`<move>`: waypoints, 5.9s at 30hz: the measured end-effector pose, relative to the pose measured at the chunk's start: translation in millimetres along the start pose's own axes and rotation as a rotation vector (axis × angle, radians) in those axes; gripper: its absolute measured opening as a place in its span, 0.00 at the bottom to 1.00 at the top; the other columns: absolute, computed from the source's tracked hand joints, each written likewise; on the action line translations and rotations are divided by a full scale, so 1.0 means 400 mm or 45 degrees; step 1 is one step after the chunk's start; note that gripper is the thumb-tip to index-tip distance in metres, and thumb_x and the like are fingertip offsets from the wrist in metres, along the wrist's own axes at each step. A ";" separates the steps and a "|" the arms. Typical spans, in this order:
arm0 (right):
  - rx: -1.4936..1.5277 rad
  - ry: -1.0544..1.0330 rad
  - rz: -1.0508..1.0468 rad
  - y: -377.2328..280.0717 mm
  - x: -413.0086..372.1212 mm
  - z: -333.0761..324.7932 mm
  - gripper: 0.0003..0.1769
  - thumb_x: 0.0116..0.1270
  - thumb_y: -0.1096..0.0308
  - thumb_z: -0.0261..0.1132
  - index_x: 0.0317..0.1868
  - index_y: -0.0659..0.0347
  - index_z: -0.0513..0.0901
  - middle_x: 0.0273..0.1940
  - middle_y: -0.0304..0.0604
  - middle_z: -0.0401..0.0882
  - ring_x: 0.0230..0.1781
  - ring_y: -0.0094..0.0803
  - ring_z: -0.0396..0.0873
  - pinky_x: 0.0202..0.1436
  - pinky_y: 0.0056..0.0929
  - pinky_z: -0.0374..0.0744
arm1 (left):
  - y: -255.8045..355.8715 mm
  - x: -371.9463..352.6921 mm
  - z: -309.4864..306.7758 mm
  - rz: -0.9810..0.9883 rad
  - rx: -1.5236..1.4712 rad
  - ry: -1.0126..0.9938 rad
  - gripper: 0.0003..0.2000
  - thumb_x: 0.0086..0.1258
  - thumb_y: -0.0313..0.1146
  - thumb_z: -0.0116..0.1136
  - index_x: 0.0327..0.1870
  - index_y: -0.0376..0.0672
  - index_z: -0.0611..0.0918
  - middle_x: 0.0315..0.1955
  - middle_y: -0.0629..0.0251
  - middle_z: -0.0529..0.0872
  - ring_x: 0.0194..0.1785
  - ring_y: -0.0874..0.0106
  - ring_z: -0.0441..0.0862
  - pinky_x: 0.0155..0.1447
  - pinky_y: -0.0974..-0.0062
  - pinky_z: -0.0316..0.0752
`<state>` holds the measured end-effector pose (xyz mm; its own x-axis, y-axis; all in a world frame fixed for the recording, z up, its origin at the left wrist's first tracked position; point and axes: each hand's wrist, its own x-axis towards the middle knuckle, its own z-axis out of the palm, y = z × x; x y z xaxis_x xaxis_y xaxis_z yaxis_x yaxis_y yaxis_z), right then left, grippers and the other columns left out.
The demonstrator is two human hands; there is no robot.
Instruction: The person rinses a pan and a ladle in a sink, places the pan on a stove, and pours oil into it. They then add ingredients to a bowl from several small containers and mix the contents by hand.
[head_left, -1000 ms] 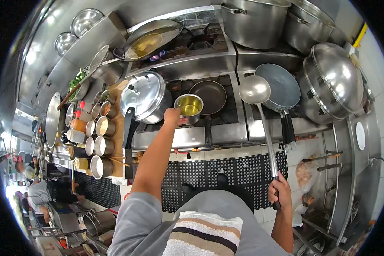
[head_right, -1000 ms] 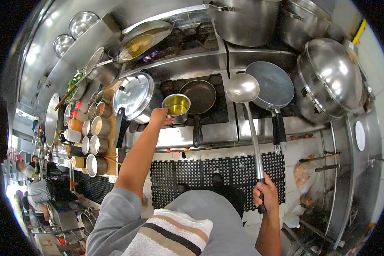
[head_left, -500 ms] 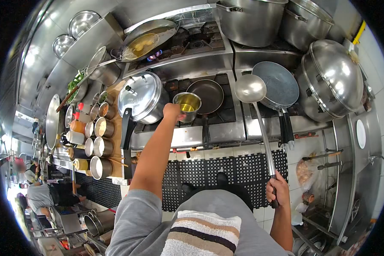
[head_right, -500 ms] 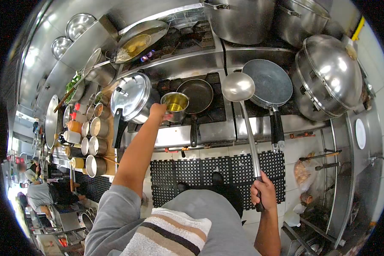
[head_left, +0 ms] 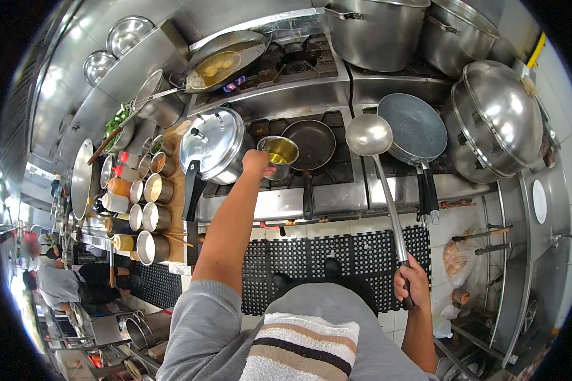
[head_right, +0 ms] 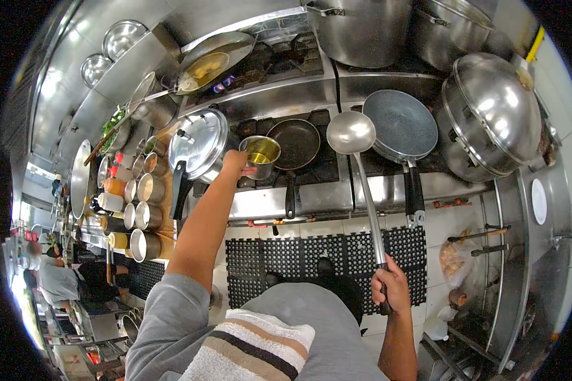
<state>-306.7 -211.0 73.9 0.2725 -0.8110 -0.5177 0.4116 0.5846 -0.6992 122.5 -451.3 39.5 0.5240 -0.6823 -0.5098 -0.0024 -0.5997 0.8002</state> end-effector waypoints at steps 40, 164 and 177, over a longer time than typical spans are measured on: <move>-0.017 -0.065 0.022 0.003 -0.007 0.033 0.31 0.65 0.73 0.50 0.69 0.62 0.52 0.18 0.36 0.66 0.08 0.19 0.62 0.10 0.21 0.67 | 0.039 -0.038 -0.015 0.004 0.127 -0.023 0.11 0.66 0.28 0.43 0.34 0.32 0.79 0.24 0.52 0.83 0.21 0.65 0.83 0.20 0.74 0.78; -0.034 -0.194 0.193 0.286 0.697 0.305 0.19 0.62 0.53 0.62 0.44 0.59 0.73 0.34 0.41 0.78 0.34 0.30 0.77 0.33 0.29 0.76 | -1.626 -0.944 -0.523 -0.065 1.203 -0.311 0.11 0.56 0.38 0.52 0.35 0.44 0.79 0.32 0.41 0.79 0.34 0.49 0.78 0.36 0.57 0.74; -0.689 0.206 -0.061 0.276 0.716 0.319 0.33 0.62 0.62 0.62 0.63 0.67 0.61 0.18 0.36 0.69 0.13 0.22 0.66 0.12 0.23 0.64 | -1.332 -1.041 -0.558 -0.624 -0.476 0.520 0.11 0.63 0.38 0.51 0.37 0.38 0.75 0.27 0.63 0.77 0.32 0.66 0.82 0.28 0.72 0.73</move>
<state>-72.3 -381.6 -88.5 0.1101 -0.8480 -0.5184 -0.0962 0.5101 -0.8547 95.7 245.8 -104.2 0.6657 -0.1191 -0.7366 0.5656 -0.5633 0.6023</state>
